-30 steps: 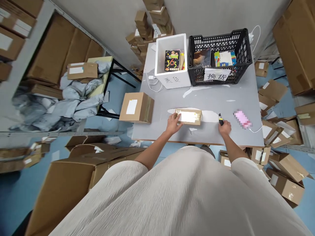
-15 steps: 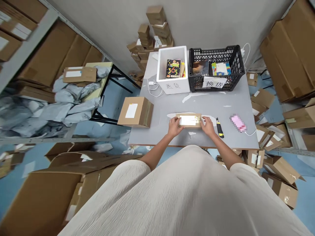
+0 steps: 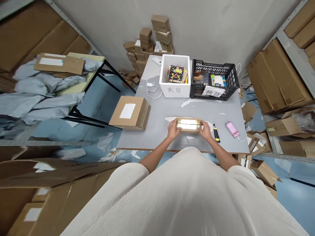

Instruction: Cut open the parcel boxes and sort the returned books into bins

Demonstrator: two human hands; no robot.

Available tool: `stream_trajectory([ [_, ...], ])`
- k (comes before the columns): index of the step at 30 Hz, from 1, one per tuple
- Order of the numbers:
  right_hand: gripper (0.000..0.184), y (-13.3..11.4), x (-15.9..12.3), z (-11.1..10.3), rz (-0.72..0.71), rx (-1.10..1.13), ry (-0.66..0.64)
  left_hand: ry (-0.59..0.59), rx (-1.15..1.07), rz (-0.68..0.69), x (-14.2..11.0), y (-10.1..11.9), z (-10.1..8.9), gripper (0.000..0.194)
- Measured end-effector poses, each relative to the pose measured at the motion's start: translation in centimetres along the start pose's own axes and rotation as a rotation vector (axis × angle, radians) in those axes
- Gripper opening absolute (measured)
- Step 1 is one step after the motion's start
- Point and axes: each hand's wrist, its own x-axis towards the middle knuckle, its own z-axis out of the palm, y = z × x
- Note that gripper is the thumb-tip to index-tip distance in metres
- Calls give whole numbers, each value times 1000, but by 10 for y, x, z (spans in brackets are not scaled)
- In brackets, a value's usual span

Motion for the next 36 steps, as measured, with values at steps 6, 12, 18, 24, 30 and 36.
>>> stream_trajectory([
  [6,54,-14,8,-5,24,137,117,34,-135,19,0,-5,6,98],
  [12,59,-5,40,-7,-84,-88,2,50,-235,89,-1,-17,16,74],
  [18,58,-1,68,-7,-54,-248,-239,37,-193,128,0,-18,15,56],
  [24,52,-14,77,-16,-38,-192,-289,-31,-59,98,-3,-6,-2,53],
  [30,44,-11,77,-21,-16,-138,-294,43,9,63,-14,15,-20,38],
  [36,46,-9,73,-5,-101,-306,-297,-148,138,166,-29,14,-23,47],
])
